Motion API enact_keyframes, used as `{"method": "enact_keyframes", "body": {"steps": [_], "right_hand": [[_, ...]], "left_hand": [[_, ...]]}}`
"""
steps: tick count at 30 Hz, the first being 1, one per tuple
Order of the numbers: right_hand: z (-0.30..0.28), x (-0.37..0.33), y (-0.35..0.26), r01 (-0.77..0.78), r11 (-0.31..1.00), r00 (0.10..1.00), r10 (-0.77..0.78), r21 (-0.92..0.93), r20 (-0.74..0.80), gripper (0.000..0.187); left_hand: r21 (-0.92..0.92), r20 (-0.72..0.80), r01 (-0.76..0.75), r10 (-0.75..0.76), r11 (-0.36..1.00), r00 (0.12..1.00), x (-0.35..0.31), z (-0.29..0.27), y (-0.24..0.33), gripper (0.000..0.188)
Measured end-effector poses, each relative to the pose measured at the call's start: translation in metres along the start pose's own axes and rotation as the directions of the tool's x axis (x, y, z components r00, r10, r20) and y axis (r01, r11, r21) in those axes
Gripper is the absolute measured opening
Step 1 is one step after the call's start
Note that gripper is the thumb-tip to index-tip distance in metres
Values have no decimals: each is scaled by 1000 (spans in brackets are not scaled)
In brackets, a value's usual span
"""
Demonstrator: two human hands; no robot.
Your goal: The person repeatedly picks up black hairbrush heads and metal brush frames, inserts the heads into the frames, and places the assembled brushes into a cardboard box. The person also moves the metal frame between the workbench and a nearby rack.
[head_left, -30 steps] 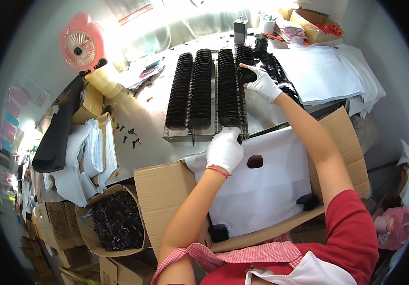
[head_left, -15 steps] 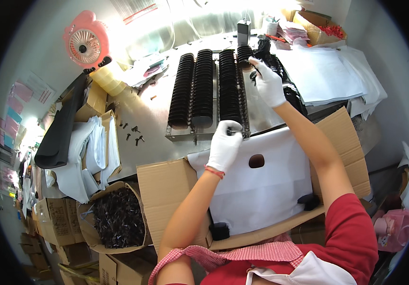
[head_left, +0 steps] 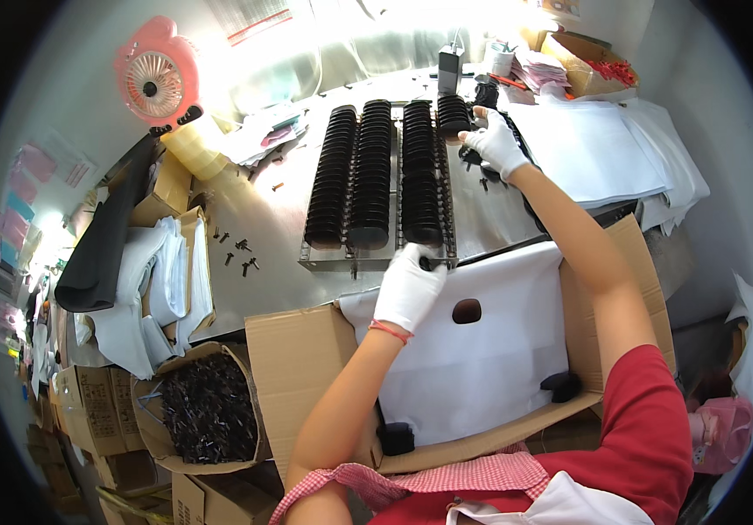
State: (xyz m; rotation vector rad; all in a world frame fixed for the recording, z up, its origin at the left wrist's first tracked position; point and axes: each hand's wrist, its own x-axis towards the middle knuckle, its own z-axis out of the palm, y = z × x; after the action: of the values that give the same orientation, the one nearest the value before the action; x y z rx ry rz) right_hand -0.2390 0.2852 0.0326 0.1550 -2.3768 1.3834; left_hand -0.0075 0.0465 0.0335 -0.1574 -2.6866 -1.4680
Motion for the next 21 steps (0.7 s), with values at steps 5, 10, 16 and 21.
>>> {"method": "enact_keyframes", "body": {"steps": [5,10,16,21], "right_hand": [[18,48,8,-314,837,863,56,447,502,68],[48,33,-1,-84,949,889,-66,304,452,65],[82,0,-7,358,925,933,-354,-124,60,54],[84,37,33,696,529,629,-775,-485,58,41]], "left_hand": [[87,44,57,-61,995,997,4,-7,-3,22],[151,67,17,-27,988,997,4,-10,-5,21],[177,87,40,-57,983,995,1,-12,-5,30],[131,59,19,-27,991,998,7,0,6,29]]}}
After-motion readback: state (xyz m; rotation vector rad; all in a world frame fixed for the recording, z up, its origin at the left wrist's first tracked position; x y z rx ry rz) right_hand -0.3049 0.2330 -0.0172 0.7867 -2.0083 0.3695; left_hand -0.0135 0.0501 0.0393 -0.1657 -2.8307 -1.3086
